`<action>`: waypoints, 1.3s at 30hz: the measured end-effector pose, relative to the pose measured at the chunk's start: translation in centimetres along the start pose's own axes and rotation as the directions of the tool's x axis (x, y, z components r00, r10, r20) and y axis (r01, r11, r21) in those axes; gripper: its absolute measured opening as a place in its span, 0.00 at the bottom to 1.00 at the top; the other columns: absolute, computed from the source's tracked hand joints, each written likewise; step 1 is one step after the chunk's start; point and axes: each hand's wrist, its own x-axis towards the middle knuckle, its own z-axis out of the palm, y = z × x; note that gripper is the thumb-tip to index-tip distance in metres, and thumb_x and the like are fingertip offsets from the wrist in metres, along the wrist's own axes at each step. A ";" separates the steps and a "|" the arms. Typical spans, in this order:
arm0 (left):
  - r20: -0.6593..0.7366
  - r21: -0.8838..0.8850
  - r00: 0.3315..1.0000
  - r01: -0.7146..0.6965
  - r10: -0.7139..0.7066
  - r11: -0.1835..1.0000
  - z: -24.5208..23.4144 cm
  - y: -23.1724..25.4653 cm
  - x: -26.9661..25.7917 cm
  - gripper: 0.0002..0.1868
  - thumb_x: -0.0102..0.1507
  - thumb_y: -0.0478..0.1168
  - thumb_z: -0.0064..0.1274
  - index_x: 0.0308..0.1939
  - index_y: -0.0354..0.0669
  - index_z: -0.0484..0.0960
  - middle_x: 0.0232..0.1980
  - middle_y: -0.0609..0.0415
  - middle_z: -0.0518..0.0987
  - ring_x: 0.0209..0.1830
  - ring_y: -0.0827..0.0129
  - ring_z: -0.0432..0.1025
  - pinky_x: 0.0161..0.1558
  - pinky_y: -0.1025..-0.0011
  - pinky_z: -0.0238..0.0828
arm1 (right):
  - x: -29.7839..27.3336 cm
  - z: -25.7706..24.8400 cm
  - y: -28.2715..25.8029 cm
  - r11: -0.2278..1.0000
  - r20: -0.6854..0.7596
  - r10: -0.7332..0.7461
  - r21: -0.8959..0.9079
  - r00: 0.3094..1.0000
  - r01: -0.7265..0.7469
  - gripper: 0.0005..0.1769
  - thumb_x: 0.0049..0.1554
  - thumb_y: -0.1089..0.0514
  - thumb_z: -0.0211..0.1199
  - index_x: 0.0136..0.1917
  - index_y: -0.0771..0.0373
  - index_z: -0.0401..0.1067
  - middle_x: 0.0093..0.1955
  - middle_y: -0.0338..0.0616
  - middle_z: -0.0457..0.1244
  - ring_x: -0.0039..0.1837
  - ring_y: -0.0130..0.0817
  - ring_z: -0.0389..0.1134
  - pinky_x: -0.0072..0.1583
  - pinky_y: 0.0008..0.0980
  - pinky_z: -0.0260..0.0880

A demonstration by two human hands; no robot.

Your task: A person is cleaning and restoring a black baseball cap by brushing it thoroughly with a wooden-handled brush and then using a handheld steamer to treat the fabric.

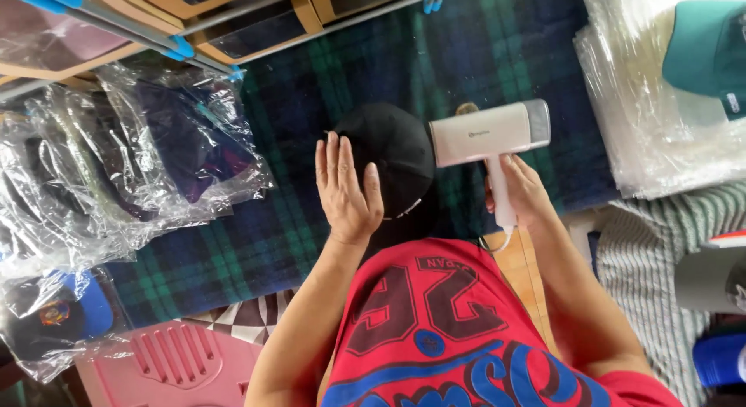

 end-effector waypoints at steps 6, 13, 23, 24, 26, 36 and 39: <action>0.003 0.035 1.000 0.028 -0.028 0.999 -0.6 0.8 0.4 0.26 0.69 0.36 0.49 0.66 0.19 0.68 0.68 0.27 0.69 0.71 0.40 0.65 0.72 0.44 0.57 | -3.8 -0.2 -1.6 0.833 -0.026 -0.295 -0.496 0.955 0.244 0.19 0.67 0.42 0.61 0.55 0.59 0.73 0.31 0.50 0.66 0.34 0.40 0.72 0.37 0.36 0.70; 0.038 0.018 0.998 0.059 -0.060 0.998 0.2 -0.1 -1.0 0.29 0.68 0.38 0.53 0.68 0.21 0.68 0.70 0.28 0.67 0.72 0.39 0.63 0.74 0.45 0.55 | -5.6 6.9 -12.9 0.218 0.398 -0.622 -0.739 0.674 0.637 0.25 0.65 0.48 0.68 0.39 0.69 0.65 0.34 0.62 0.60 0.43 0.69 0.65 0.33 0.53 0.60; 0.672 -0.271 0.523 0.832 -0.524 0.484 1.1 -8.0 1.0 0.29 0.69 0.54 0.52 0.72 0.53 0.71 0.73 0.46 0.70 0.75 0.49 0.60 0.75 0.52 0.55 | -4.6 14.2 -20.1 0.055 0.574 -0.447 -0.748 0.686 0.662 0.23 0.63 0.44 0.67 0.45 0.66 0.66 0.35 0.61 0.63 0.43 0.65 0.68 0.39 0.58 0.66; 0.719 -0.320 0.501 0.854 -0.481 0.411 2.0 -9.4 1.4 0.26 0.69 0.55 0.54 0.69 0.53 0.76 0.70 0.50 0.74 0.74 0.55 0.64 0.74 0.57 0.57 | -4.2 15.8 -21.7 0.067 0.599 -0.433 -0.723 0.673 0.687 0.24 0.66 0.44 0.66 0.47 0.68 0.65 0.35 0.66 0.63 0.42 0.68 0.67 0.39 0.61 0.64; 0.784 -0.292 0.363 0.932 -0.503 0.216 2.0 -9.7 3.2 0.27 0.66 0.55 0.51 0.66 0.49 0.78 0.68 0.50 0.76 0.70 0.61 0.68 0.71 0.65 0.62 | -0.8 16.9 -24.0 0.175 0.499 -0.186 -0.831 0.846 0.529 0.26 0.63 0.36 0.55 0.60 0.58 0.66 0.39 0.59 0.65 0.39 0.55 0.70 0.37 0.50 0.66; 0.787 -0.390 0.372 0.918 -0.492 0.070 2.4 -9.6 3.1 0.20 0.70 0.48 0.49 0.59 0.41 0.83 0.62 0.41 0.79 0.66 0.52 0.71 0.72 0.57 0.59 | 12.9 7.5 -18.5 0.535 0.159 0.498 -0.830 0.852 -0.158 0.38 0.60 0.27 0.55 0.59 0.66 0.70 0.35 0.57 0.61 0.33 0.48 0.65 0.36 0.48 0.72; 0.769 -0.421 0.418 0.901 -0.484 0.110 3.1 -10.3 2.6 0.18 0.71 0.45 0.48 0.58 0.39 0.84 0.61 0.42 0.80 0.66 0.53 0.71 0.72 0.59 0.58 | 10.5 4.7 -16.7 0.629 0.130 0.454 -0.748 0.882 -0.213 0.29 0.68 0.40 0.50 0.66 0.68 0.68 0.34 0.57 0.59 0.30 0.48 0.63 0.32 0.50 0.70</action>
